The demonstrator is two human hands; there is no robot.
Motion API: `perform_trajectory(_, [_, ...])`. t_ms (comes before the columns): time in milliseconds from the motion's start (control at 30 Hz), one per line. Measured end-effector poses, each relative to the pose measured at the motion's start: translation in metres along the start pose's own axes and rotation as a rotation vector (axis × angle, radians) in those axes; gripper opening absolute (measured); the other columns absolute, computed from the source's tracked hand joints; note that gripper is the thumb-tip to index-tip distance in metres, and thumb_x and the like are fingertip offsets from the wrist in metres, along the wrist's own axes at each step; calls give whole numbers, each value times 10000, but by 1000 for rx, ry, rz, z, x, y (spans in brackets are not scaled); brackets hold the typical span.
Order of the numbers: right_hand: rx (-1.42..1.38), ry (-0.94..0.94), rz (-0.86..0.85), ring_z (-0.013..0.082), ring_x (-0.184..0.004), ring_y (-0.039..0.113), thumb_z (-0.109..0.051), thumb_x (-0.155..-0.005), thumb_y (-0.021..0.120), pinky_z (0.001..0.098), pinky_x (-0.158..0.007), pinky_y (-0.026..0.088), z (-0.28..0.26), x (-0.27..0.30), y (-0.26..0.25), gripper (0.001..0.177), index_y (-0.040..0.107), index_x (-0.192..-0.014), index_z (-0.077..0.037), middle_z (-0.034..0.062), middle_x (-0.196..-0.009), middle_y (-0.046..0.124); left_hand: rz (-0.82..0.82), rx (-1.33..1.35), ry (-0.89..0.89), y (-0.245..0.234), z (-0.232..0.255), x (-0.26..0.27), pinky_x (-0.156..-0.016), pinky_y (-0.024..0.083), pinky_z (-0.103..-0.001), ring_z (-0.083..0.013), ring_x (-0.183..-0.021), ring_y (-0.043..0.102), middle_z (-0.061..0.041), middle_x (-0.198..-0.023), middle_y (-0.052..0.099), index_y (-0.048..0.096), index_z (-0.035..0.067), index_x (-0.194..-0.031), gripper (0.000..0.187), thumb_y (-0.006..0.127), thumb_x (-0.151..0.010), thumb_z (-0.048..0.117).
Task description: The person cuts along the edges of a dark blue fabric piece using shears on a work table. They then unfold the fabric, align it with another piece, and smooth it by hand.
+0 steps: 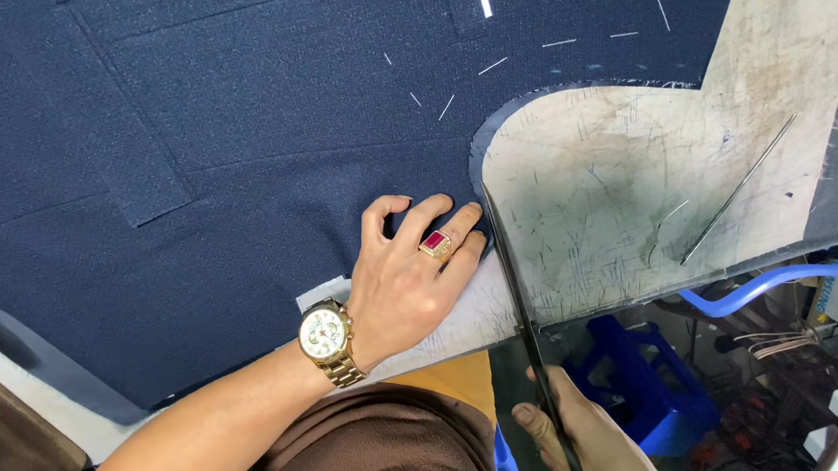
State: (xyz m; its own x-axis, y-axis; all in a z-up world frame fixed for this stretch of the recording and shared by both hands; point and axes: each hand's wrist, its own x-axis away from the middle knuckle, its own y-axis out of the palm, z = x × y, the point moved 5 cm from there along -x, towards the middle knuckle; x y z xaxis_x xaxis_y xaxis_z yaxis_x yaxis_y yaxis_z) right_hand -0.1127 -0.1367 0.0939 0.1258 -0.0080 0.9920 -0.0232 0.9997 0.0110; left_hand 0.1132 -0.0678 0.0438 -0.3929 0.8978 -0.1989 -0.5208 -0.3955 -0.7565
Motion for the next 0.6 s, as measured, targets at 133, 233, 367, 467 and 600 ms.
perform_trajectory(133, [-151, -58, -33, 128, -493, 455, -381, -980, 609, 292, -503, 474, 16, -13, 9, 435, 551, -1374, -205, 23, -571, 428, 0, 9, -2, 0, -2, 1, -899, 405, -524, -300, -1113, 614, -75, -1255, 681, 676, 83, -1023, 154, 537, -1009, 16])
perform_trajectory(233, [-243, -123, -28, 137, -454, 451, -371, -970, 636, 302, -438, 444, 20, -18, 14, 385, 574, -1280, -150, 35, -550, 428, -2, 19, 7, -1, -2, 2, -902, 407, -525, -305, -1115, 616, -79, -1261, 681, 675, 82, -1027, 160, 532, -1012, 12])
perform_trajectory(367, [82, -89, 57, 105, -581, 599, -494, -978, 579, 276, -620, 525, 1, -6, 10, 281, 601, -1095, -239, -18, -668, 617, -12, 25, 11, -2, -3, 2, -904, 413, -531, -306, -1113, 611, -83, -1267, 674, 668, 80, -1030, 174, 512, -1009, 3])
perform_trajectory(467, [42, 2, 60, 123, -610, 624, -455, -997, 575, 290, -642, 537, -12, 2, 15, 241, 597, -1111, -244, -8, -676, 681, -12, 37, 15, -2, -3, 2, -900, 410, -526, -308, -1110, 608, -91, -1263, 676, 668, 74, -1031, 161, 526, -1013, 0])
perform_trajectory(600, [-16, 10, 107, 104, -751, 599, -423, -1008, 584, 280, -759, 539, -14, 2, 22, 217, 578, -1101, -227, -35, -791, 686, -28, 29, 16, -2, -4, 0, -886, 409, -517, -296, -1113, 603, -81, -1261, 669, 660, 80, -1035, 155, 524, -1015, 9])
